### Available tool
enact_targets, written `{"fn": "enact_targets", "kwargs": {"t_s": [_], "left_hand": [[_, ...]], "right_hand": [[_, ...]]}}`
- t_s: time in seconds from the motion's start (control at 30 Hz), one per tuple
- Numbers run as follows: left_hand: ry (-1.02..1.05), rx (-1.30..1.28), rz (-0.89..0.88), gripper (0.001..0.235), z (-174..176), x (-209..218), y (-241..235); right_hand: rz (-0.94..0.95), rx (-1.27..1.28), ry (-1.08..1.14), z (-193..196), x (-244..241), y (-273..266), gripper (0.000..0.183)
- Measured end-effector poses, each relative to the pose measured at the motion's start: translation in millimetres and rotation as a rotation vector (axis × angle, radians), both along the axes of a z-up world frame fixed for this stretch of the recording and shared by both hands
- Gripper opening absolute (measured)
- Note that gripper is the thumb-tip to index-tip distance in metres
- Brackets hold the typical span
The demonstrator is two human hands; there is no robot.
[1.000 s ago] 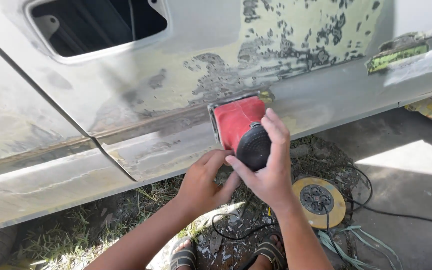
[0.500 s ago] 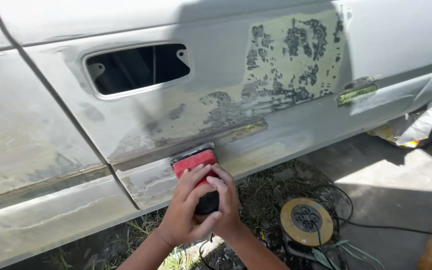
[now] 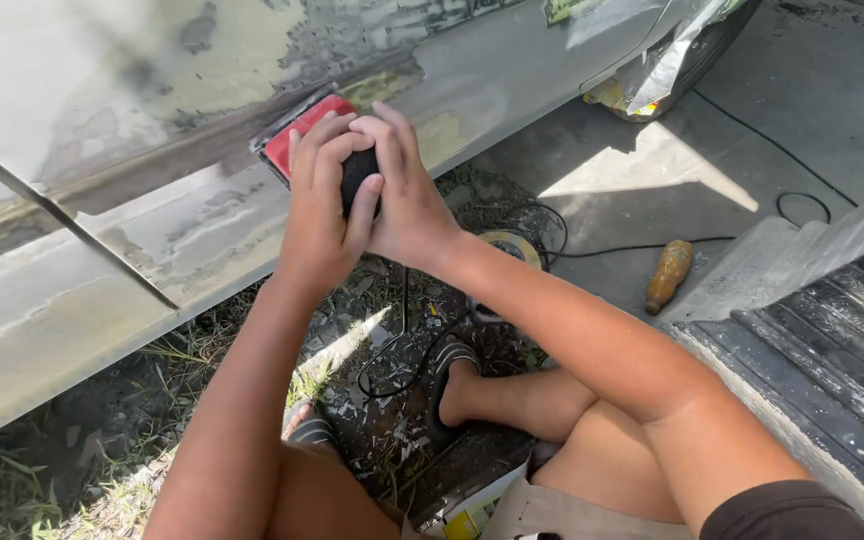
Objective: Using an electric sander to smooth the surface of a car door during bodywork repair.
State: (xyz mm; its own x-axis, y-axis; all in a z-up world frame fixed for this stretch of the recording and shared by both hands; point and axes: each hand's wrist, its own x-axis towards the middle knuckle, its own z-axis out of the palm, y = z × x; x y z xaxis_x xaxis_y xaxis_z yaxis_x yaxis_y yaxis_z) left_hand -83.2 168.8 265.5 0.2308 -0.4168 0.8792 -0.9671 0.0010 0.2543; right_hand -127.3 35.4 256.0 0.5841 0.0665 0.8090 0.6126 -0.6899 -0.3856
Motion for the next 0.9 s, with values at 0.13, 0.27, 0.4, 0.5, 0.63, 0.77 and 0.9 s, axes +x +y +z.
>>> {"fn": "enact_targets", "kwargs": {"t_s": [0.13,0.27,0.4,0.5,0.63,0.77,0.9], "left_hand": [[0.057,0.057,0.041,0.028,-5,-3,-23],[0.092,0.188,0.117,0.044,-18,-16,-39],[0.134,0.224,0.062,0.049,-19,-20,-42],[0.025,0.174,0.025,0.078,-20,-11,-33],[-0.084,0.174,-0.018,0.139,-16,2,-3],[-0.227,0.154,0.173,0.108,-40,23,0],[-0.018,0.045,0.225,0.08,-30,5,-20]], "right_hand": [[-0.09,-0.078,0.019,-3,0,-28,0.065],[-0.184,-0.023,0.06,-21,1,-59,0.069],[-0.18,0.115,0.085,-31,5,-63,0.082],[-0.127,0.284,0.077,-5,-7,-22,0.074],[-0.175,0.276,0.094,11,-7,5,0.074],[-0.059,0.256,0.239,20,-11,11,0.075],[0.061,0.288,0.528,32,-23,-13,0.092]]}}
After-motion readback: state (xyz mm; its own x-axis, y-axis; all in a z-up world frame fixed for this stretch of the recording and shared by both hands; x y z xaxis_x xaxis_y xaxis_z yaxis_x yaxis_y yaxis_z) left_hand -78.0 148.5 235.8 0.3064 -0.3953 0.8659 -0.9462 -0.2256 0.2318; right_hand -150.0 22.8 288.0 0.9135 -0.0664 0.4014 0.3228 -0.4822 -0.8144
